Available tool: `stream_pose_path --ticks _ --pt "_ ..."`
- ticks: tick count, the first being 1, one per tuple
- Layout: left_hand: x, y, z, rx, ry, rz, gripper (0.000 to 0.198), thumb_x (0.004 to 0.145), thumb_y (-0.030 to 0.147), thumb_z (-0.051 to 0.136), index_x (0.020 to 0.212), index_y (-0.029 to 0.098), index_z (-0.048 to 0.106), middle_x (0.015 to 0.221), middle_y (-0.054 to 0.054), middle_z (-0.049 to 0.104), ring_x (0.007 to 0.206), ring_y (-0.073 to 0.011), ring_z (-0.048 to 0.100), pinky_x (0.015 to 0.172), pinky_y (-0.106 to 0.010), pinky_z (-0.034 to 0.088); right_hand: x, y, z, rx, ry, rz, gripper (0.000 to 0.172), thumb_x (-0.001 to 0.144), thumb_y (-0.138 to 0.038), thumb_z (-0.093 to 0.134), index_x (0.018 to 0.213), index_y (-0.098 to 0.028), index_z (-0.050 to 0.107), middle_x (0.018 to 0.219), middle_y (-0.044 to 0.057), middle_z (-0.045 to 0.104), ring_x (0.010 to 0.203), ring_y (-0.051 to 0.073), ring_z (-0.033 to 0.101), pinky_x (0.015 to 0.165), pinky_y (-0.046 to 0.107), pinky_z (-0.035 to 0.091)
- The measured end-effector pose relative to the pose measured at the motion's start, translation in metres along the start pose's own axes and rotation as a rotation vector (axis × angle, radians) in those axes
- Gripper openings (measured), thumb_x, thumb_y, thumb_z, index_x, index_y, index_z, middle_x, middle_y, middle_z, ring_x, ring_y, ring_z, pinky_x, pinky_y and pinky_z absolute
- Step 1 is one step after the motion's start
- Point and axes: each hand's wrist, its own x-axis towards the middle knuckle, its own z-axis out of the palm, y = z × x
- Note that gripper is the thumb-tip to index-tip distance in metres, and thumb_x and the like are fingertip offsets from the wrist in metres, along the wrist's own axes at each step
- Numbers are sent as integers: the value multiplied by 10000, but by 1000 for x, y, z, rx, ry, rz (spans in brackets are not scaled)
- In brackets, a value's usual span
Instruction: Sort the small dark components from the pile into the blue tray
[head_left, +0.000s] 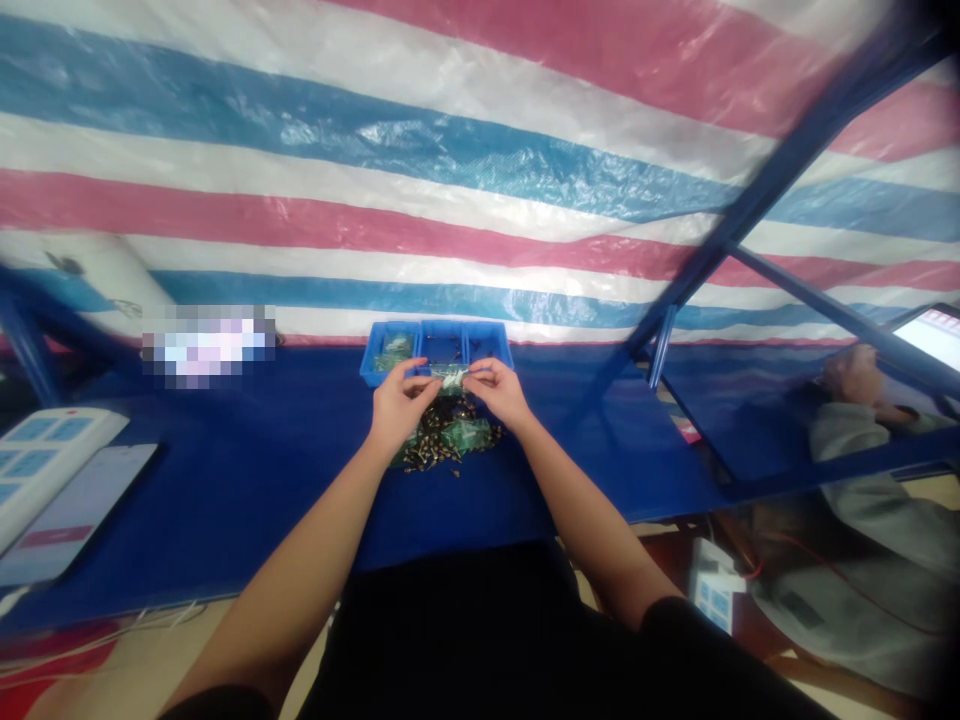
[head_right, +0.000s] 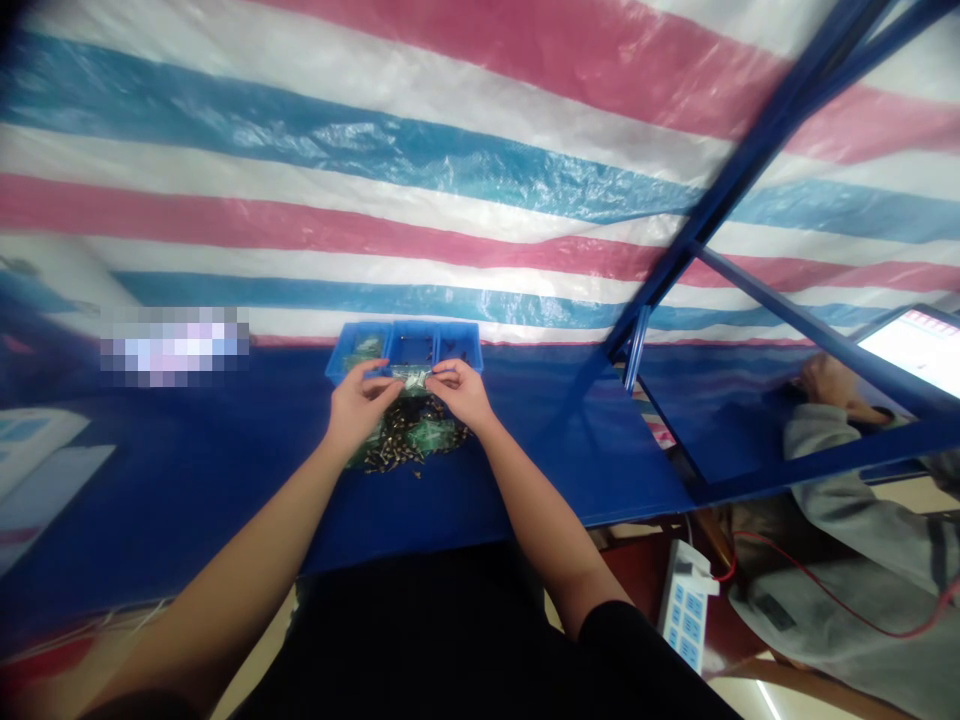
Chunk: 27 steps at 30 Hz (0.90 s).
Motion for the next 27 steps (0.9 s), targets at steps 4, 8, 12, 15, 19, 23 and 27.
stream_pose_path --ticks 4,8,12,15,19,23,27 --pt "1 -1 0 -1 -10 -25 425 739 433 730 1074 177 674 885 -67 746 779 -199 702 790 -330 562 1 2 0 -19 -7 -7 302 658 -387 763 853 -170 683 804 45 727 704 164 670 715 309 541" --pt "1 -4 0 1 -1 -36 388 719 433 749 1005 176 698 873 -67 747 783 -205 702 800 -339 564 1 3 1 -64 24 -44 277 668 -398 753 809 -165 700 784 46 718 682 160 647 675 297 526" --pt "1 -7 0 4 12 -20 382 727 441 739 1000 176 704 898 -69 745 799 -202 697 796 -330 562 2 3 0 -121 51 -79 271 689 -412 736 804 -167 706 782 42 707 660 147 618 635 276 501" --pt "2 -7 -1 46 21 22 336 734 448 725 926 173 721 882 -62 740 768 -187 682 753 -305 557 0 1 0 -103 28 -60 288 691 -430 734 807 -169 691 679 18 680 590 134 595 591 263 481" --pt "2 -5 -3 151 18 133 267 762 442 692 862 198 739 840 -41 725 691 -157 640 678 -274 532 -2 -3 0 -32 -50 -7 294 720 -438 708 857 -181 667 635 14 685 563 141 615 576 262 480" --pt "1 -3 -3 132 25 118 259 776 416 672 902 200 740 858 -38 734 670 -153 635 674 -273 532 -1 -4 -1 -20 -64 5 267 745 -424 663 881 -195 680 811 43 732 730 180 681 618 271 505" --pt "-1 -3 -2 103 -5 120 265 844 386 578 963 206 733 973 -39 735 766 -161 663 746 -277 533 0 -3 -2 -49 -18 -8 256 769 -422 626 861 -197 706 852 42 727 777 180 672 637 273 515"
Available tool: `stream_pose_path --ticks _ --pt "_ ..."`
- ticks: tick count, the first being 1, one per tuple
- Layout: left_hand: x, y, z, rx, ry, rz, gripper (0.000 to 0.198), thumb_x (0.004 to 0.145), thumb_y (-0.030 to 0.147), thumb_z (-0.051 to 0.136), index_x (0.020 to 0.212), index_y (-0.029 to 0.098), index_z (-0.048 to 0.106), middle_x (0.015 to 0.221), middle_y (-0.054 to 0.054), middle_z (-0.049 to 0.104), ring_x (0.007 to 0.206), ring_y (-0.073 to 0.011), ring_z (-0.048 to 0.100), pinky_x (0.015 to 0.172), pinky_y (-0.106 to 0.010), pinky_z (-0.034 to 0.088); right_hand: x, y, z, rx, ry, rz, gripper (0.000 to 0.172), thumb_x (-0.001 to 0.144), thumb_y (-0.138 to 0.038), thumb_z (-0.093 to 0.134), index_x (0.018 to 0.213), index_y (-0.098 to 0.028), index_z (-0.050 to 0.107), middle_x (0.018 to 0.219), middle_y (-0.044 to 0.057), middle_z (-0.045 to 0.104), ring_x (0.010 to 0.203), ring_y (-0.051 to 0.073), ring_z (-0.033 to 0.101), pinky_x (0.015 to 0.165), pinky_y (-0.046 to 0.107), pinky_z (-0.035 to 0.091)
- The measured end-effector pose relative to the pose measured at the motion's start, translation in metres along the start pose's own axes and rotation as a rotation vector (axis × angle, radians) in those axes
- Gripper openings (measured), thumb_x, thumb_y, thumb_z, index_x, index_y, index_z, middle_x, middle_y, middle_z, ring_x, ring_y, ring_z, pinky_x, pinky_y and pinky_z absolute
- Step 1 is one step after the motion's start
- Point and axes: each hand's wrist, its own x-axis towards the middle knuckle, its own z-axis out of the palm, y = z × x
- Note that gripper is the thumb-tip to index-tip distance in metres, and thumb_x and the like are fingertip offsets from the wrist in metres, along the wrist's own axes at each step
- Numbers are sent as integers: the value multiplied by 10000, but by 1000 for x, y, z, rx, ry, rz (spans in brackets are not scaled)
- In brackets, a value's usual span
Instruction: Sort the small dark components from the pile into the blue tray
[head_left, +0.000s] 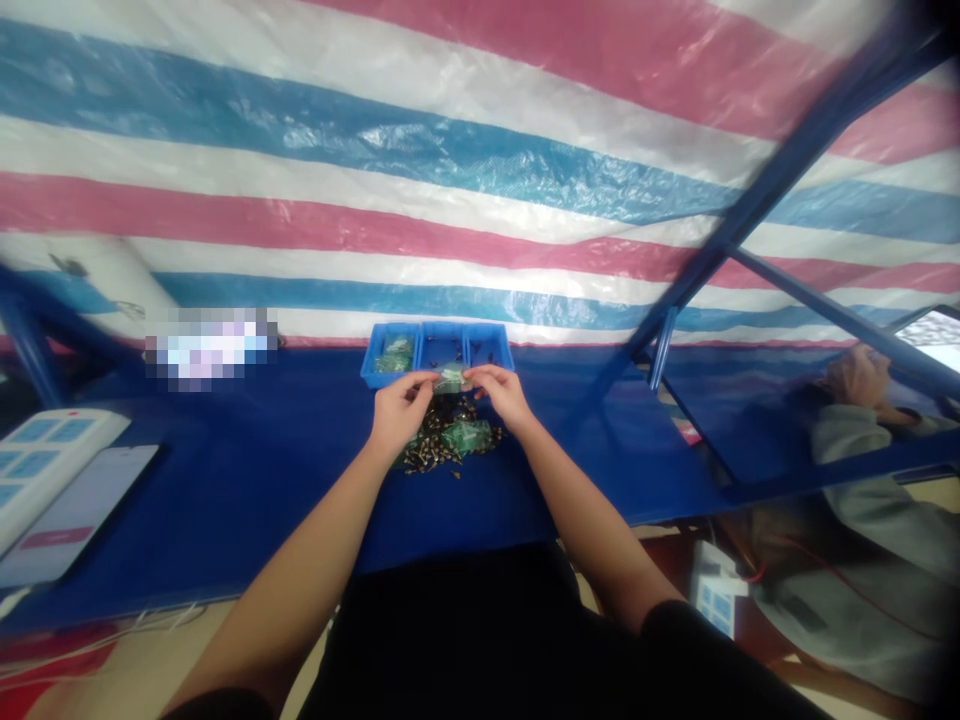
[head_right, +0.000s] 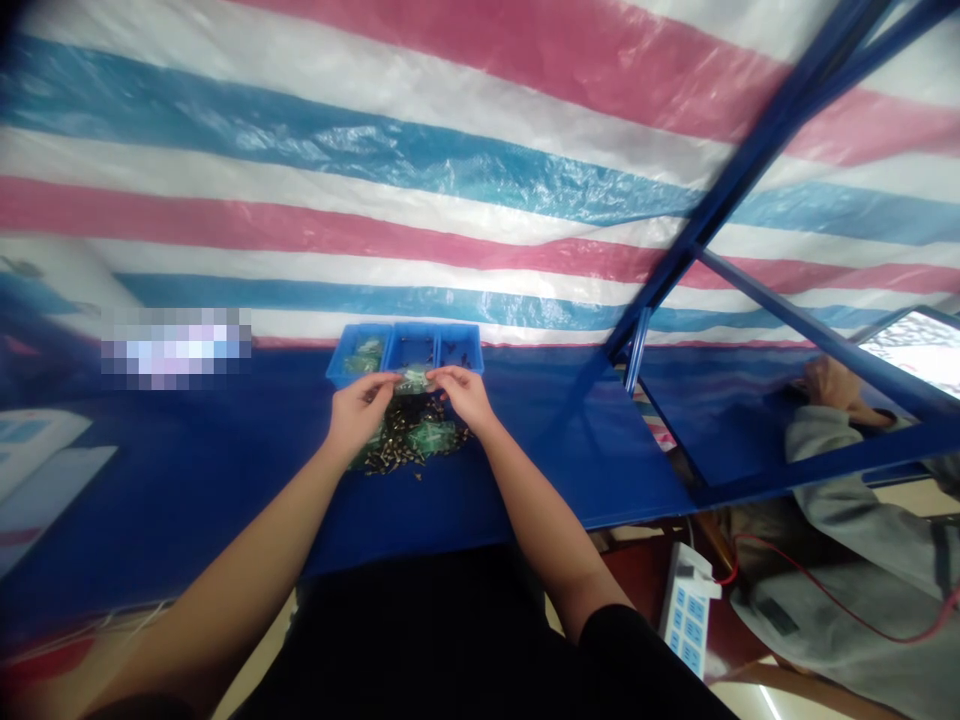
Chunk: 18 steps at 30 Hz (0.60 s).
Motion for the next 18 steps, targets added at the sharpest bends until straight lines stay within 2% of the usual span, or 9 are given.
stream_pose_path --ticks 5,9,13,15,18 --pt "1 -1 2 15 27 -18 238 802 389 632 907 197 726 921 -38 733 726 -154 651 723 -273 529 -1 1 2 -24 5 -47 263 691 -383 732 831 -182 636 814 34 712 724 157 660 703 284 523" --pt "2 -2 2 -20 47 -32 274 758 396 685 919 174 693 888 -53 724 724 -153 653 690 -264 524 -2 2 4 9 -3 -25 291 690 -376 743 838 -188 576 772 18 703 690 148 666 691 274 525" --pt "3 -4 2 -84 22 -75 416 753 405 699 1100 182 643 857 -48 727 652 -137 638 661 -264 521 -1 2 3 44 -20 36 380 694 -391 741 979 -192 587 804 27 721 699 155 687 698 284 542" --pt "4 -5 2 -94 2 -83 439 753 414 699 1122 183 642 859 -51 729 643 -138 636 657 -269 521 -1 2 3 52 -23 48 421 688 -396 747 1025 -187 605 831 40 729 711 163 694 706 296 550" --pt "5 -6 1 -70 -9 -97 397 750 424 701 1063 180 682 849 -55 732 654 -144 638 672 -277 523 0 4 3 37 -18 41 369 666 -409 757 927 -166 659 834 58 733 721 175 692 721 314 554"
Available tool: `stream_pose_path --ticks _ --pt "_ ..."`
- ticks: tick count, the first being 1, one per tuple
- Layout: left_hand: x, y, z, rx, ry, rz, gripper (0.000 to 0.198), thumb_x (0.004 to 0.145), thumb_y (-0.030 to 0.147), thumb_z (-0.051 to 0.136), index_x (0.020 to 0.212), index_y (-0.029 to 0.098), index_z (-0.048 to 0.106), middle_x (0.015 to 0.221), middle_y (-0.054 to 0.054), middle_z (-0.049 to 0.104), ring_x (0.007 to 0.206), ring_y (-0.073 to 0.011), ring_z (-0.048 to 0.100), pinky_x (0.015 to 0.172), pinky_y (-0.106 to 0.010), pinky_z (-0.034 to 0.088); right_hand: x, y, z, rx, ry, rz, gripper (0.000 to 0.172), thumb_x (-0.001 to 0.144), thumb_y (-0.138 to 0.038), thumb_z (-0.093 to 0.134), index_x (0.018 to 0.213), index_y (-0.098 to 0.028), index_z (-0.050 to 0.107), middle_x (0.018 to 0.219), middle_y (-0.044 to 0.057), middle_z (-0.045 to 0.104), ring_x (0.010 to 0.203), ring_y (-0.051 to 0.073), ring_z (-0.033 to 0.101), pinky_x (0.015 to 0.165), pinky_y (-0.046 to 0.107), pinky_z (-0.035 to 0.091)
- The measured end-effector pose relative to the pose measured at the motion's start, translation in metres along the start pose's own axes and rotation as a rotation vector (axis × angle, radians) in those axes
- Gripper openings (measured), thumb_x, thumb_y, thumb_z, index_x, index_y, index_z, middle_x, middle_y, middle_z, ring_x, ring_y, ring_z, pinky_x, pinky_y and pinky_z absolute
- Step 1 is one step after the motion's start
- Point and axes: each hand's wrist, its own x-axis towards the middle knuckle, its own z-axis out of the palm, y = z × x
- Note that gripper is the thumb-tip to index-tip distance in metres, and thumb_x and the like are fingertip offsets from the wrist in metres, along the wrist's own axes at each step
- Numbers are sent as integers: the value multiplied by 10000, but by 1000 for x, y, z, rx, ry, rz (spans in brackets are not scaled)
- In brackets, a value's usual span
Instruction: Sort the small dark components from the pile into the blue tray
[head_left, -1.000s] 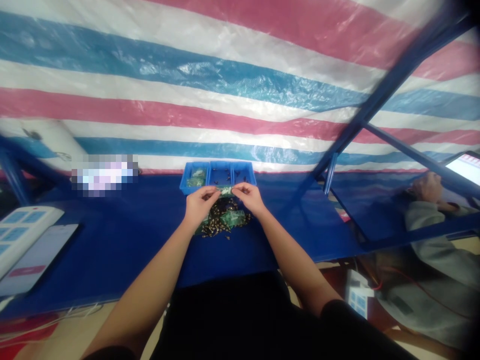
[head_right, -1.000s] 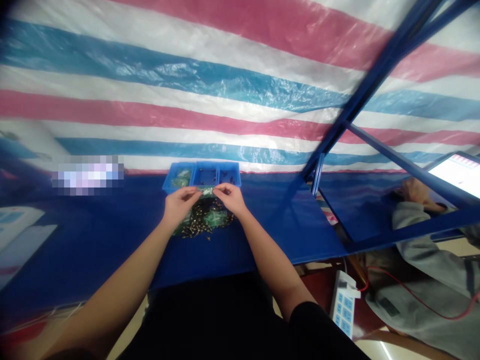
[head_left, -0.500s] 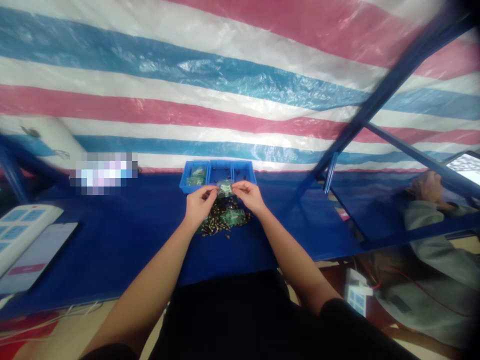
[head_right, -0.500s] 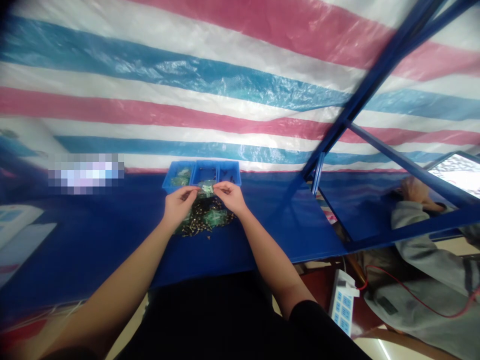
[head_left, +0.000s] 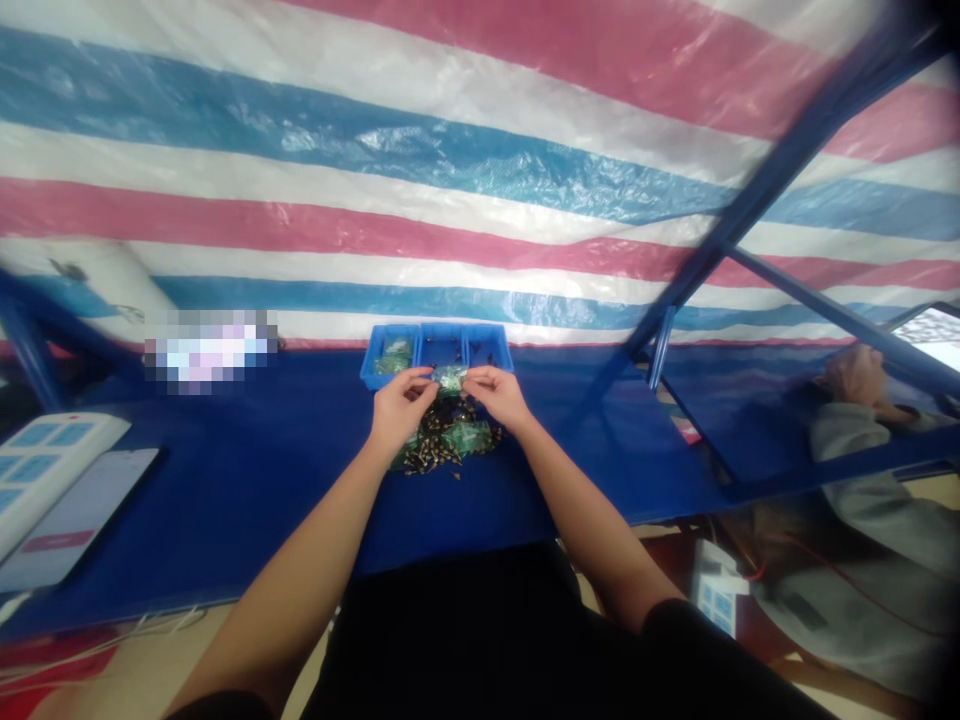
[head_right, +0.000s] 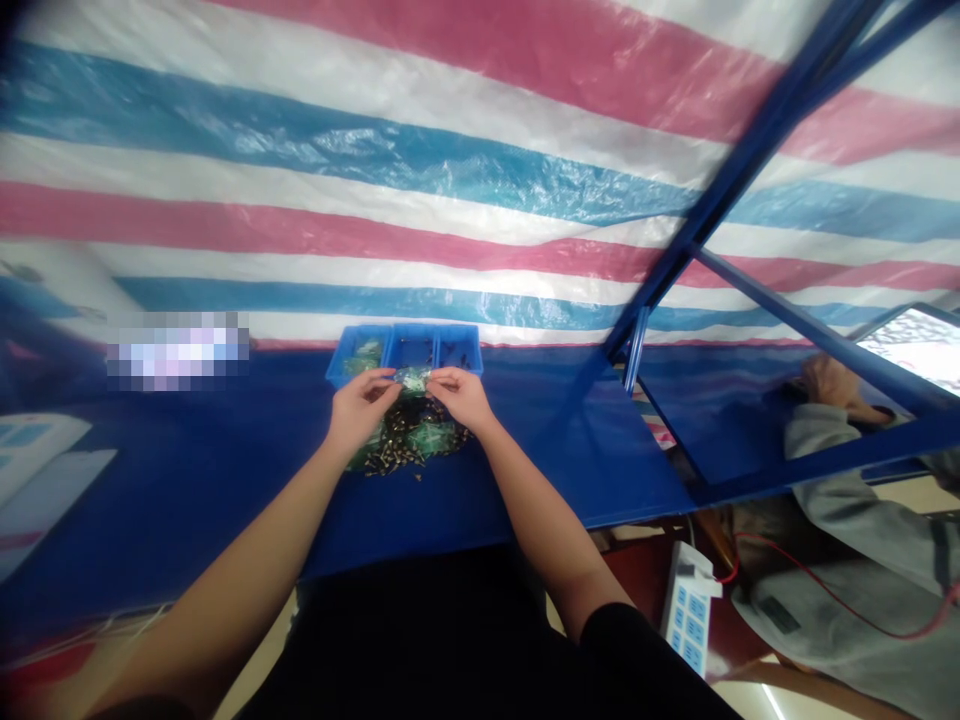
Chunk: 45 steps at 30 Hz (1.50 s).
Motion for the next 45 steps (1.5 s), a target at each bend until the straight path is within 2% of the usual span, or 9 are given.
stream_pose_path --ticks 5,11,14,17,26,34,39,43,45 --pt "1 2 -2 -30 28 -43 530 735 421 722 1198 179 633 861 -53 738 700 -164 659 715 -299 537 1 3 -1 -125 32 -100 312 694 -457 727 828 -177 706 842 50 729 761 180 665 750 318 535" --pt "1 1 0 13 20 -12 290 751 437 700 872 175 725 836 -58 727 736 -177 659 712 -289 538 1 0 -2 -142 64 -70 356 703 -518 717 835 -189 699 596 -4 647 537 135 575 554 266 481" --pt "-1 0 0 36 32 40 279 771 441 681 887 190 715 862 -50 718 744 -168 655 707 -280 534 0 -4 0 -44 18 -20 438 775 -602 609 812 -172 686 694 50 704 559 137 607 520 250 467" --pt "-3 1 1 -50 3 48 297 811 447 638 936 182 686 850 -54 719 761 -176 679 748 -300 544 -1 -8 1 -8 2 -3 502 808 -640 538 829 -163 695 853 96 739 652 157 657 538 252 483" --pt "-3 2 1 -3 5 67 262 781 421 678 906 193 708 906 -49 724 781 -173 668 749 -294 541 0 3 -2 -84 27 -116 318 683 -406 751 900 -191 662 838 42 721 733 165 670 749 318 542" --pt "-2 0 0 30 -58 51 239 779 399 681 904 205 742 881 -49 738 737 -177 667 727 -307 547 -2 -2 0 -147 27 -128 271 740 -415 692 885 -186 710 866 55 719 756 168 656 723 299 524" --pt "3 -2 -4 -37 94 0 289 791 411 661 942 175 732 882 -59 734 754 -180 686 737 -305 559 -1 -1 -1 -130 7 -78 301 783 -440 642 933 -186 703 811 41 714 659 138 627 652 274 512" --pt "8 -3 -9 -106 299 -80 371 818 414 626 1063 140 677 973 -95 717 691 -157 684 599 -247 540 -1 2 -1 -133 -8 -63 296 786 -434 639 908 -170 695 766 40 704 645 129 622 647 261 508" --pt "12 -3 -13 -79 319 -127 435 836 410 602 1190 159 620 1062 -104 697 634 -129 670 536 -219 511 -1 3 -1 -137 -18 -60 289 792 -422 635 914 -166 690 753 38 698 640 128 622 640 256 505"
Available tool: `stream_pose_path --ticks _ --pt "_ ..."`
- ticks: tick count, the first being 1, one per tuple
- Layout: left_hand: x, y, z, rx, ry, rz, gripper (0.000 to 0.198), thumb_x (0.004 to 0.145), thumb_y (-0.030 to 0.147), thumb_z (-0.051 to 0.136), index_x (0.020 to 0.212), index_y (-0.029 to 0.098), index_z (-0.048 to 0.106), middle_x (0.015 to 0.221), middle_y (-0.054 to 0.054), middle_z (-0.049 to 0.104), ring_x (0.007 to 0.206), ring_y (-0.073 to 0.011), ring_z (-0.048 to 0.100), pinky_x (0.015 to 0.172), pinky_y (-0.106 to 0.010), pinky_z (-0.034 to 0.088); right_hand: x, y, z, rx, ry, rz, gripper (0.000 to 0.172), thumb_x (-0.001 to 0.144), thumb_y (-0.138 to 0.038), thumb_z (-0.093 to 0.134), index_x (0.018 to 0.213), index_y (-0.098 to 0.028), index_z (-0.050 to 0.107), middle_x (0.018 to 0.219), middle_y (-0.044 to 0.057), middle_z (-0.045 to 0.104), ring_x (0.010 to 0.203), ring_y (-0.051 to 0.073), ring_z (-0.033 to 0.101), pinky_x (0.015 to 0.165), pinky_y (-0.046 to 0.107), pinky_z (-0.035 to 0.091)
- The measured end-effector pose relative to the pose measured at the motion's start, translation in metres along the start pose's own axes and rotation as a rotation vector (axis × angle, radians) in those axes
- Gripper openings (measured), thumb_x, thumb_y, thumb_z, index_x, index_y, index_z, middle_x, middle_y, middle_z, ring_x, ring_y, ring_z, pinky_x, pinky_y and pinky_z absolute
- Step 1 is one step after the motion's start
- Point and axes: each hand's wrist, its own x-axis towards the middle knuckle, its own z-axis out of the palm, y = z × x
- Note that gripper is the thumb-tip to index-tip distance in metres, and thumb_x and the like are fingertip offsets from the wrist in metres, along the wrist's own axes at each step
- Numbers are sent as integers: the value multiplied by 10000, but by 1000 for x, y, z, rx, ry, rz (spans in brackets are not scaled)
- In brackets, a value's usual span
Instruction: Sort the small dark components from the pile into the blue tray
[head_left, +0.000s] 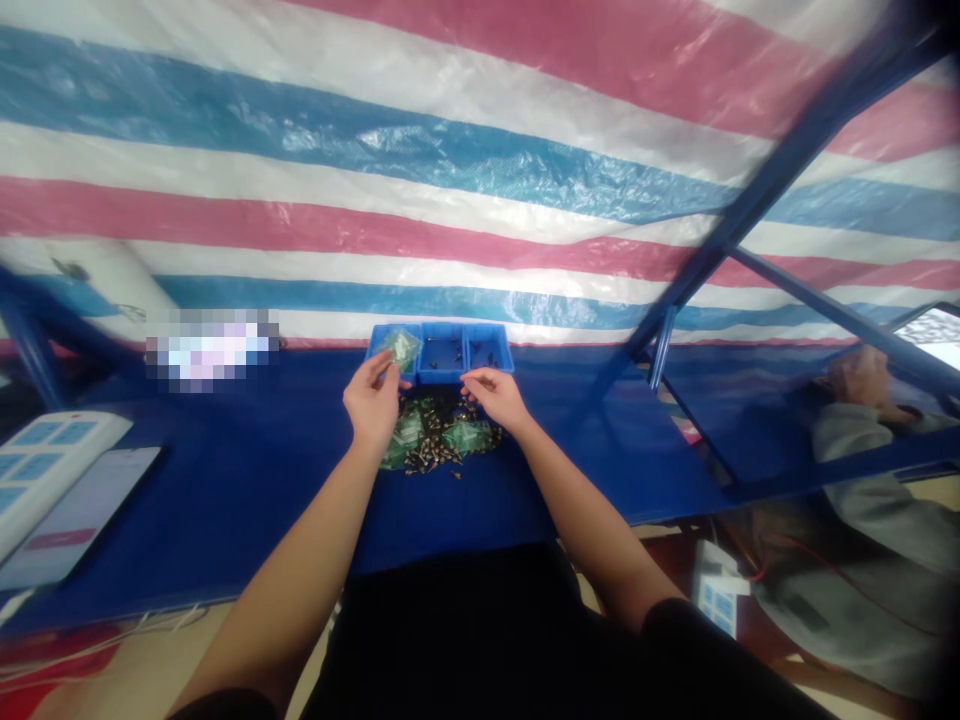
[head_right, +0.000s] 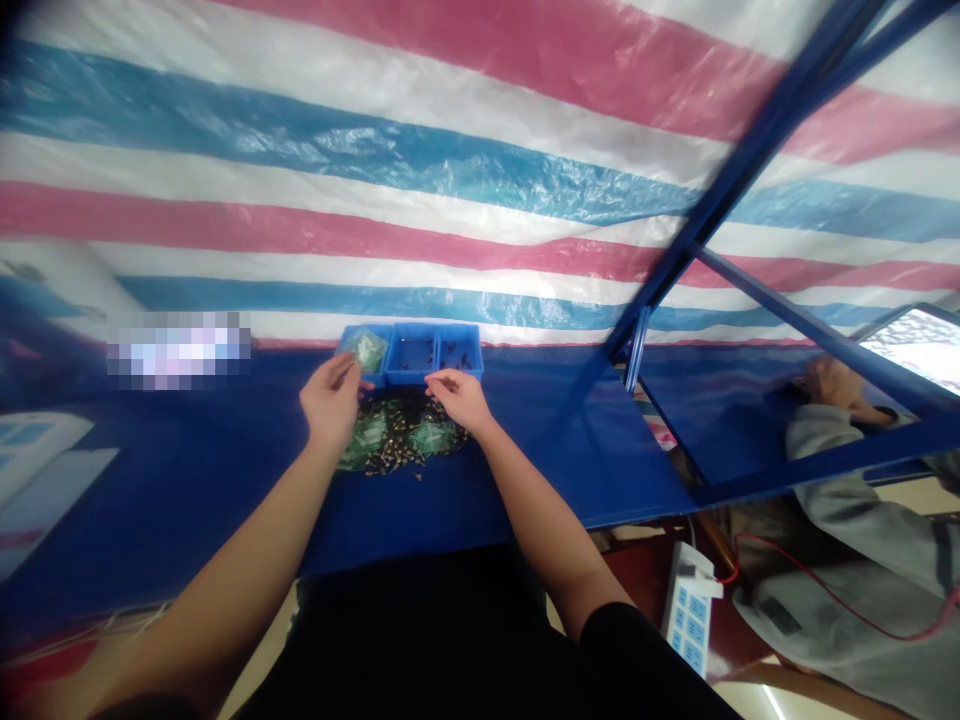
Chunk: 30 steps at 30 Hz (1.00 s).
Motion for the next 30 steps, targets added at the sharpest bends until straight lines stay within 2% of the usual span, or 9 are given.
stream_pose_path --ticks 2,4,6,8,11,17,22,26,30 --pt "5 -1 -4 75 -41 -68 460 843 424 583 1235 184 601 991 -83 710 513 -105 624 477 -216 480 0 1 0 -14 -7 1 278 800 -408 627 918 -163 686 737 35 691 635 129 622 635 255 502" --pt "8 -2 -8 142 -35 -139 423 861 439 539 1187 186 635 748 -38 697 462 -125 600 445 -222 458 -1 2 -1 -46 -12 2 267 812 -396 613 929 -166 683 722 30 686 622 129 618 627 254 499" --pt "10 -3 -11 182 3 -123 378 868 421 517 1130 190 662 659 -15 664 467 -133 598 467 -228 467 -1 3 -1 -102 -18 1 258 824 -384 595 942 -172 683 712 24 683 614 129 615 621 251 495" --pt "9 -2 -11 196 11 -63 337 872 391 499 1078 188 674 721 -24 685 492 -123 598 501 -227 479 -2 3 -2 -185 -35 -8 248 834 -370 579 947 -178 688 700 17 680 614 130 616 620 248 490" --pt "3 1 -7 197 -64 10 302 871 362 489 1028 176 668 897 -46 716 529 -107 598 535 -222 489 -3 4 -3 -352 -94 -55 222 833 -338 574 928 -184 704 698 7 679 623 129 610 634 245 478" --pt "-7 2 -1 313 -234 160 284 886 361 489 1015 196 680 790 -12 719 653 -130 659 698 -236 518 -5 3 -5 -585 -168 -88 198 818 -273 593 943 -198 726 753 4 697 658 121 604 656 235 450" --pt "-10 2 -1 451 -418 318 290 891 364 489 1021 205 692 797 -11 731 661 -147 658 694 -246 504 -4 2 -5 -727 -202 -111 193 803 -276 632 936 -200 748 724 10 676 643 120 568 627 232 414" --pt "-12 2 0 462 -479 368 300 905 369 477 1048 206 685 815 -13 734 691 -155 668 710 -250 503 -3 2 -2 -815 -218 -165 206 805 -300 652 954 -209 760 791 33 687 693 134 572 661 242 413" --pt "-14 1 1 468 -501 377 301 910 379 472 1041 210 684 806 -14 732 677 -158 668 694 -252 505 -2 5 2 -835 -235 -148 203 825 -293 635 975 -230 756 877 43 709 760 152 603 714 249 433"
